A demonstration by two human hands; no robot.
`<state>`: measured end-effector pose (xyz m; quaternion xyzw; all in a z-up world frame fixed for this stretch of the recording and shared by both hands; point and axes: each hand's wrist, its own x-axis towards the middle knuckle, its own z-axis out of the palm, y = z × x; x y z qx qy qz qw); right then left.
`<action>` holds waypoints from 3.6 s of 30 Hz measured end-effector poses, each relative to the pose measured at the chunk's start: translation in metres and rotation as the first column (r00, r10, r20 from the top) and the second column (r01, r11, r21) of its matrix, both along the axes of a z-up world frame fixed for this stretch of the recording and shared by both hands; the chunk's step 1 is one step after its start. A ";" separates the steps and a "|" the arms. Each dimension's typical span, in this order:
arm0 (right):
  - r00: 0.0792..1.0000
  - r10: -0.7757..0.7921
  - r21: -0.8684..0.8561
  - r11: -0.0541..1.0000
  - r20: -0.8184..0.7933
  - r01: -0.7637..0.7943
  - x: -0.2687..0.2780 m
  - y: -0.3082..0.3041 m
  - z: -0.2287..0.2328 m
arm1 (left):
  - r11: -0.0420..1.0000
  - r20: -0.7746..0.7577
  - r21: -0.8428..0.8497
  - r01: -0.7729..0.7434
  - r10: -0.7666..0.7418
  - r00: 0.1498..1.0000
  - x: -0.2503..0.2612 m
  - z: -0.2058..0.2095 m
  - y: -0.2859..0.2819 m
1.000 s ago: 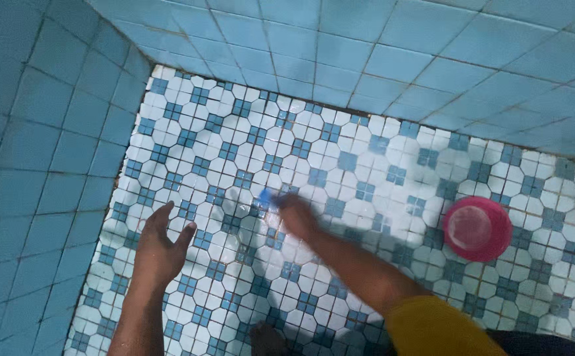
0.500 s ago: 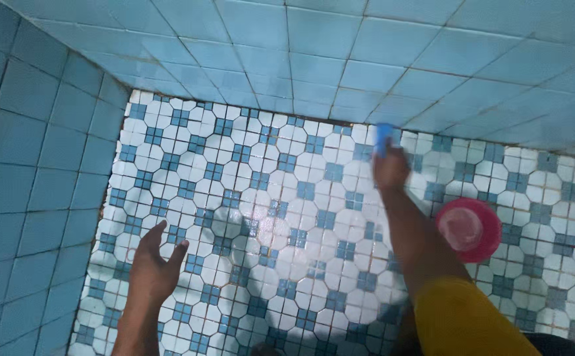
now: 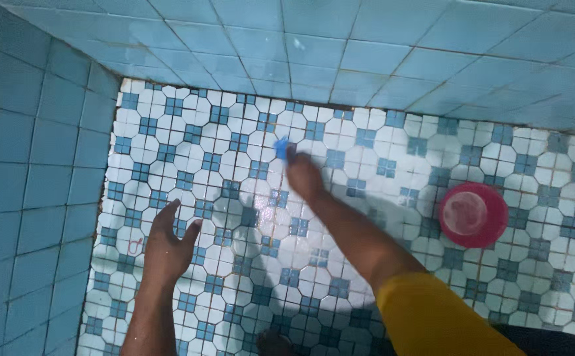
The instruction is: The person turns on a wall tap, wets a blue scrubbing sponge, and scrubs the tiled floor in a bathroom. They repeatedly dip the sponge into a pink bowl of water and scrub different sections of the floor.
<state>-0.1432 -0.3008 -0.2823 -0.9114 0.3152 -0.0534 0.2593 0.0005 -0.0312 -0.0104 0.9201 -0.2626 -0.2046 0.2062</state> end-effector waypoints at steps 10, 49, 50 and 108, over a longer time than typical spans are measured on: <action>0.962 0.170 0.870 0.482 -0.212 0.107 -0.151 0.152 0.097 | 0.993 -0.020 -0.054 0.108 -0.109 0.994 -0.007 -0.009 -0.021; 0.539 -0.827 -0.071 0.535 0.158 0.842 -0.464 0.070 0.048 | 0.904 -0.008 -0.110 0.413 -0.416 0.909 -0.153 0.092 -0.114; 0.452 -0.878 -0.018 0.455 0.158 0.890 -0.482 0.060 0.051 | 0.917 -0.059 -0.107 0.383 -0.391 0.919 -0.160 0.090 -0.115; 0.502 -0.858 0.808 0.374 0.113 0.456 -0.536 -0.058 0.038 | 0.753 0.004 0.413 0.512 -0.564 0.826 -0.265 0.016 -0.194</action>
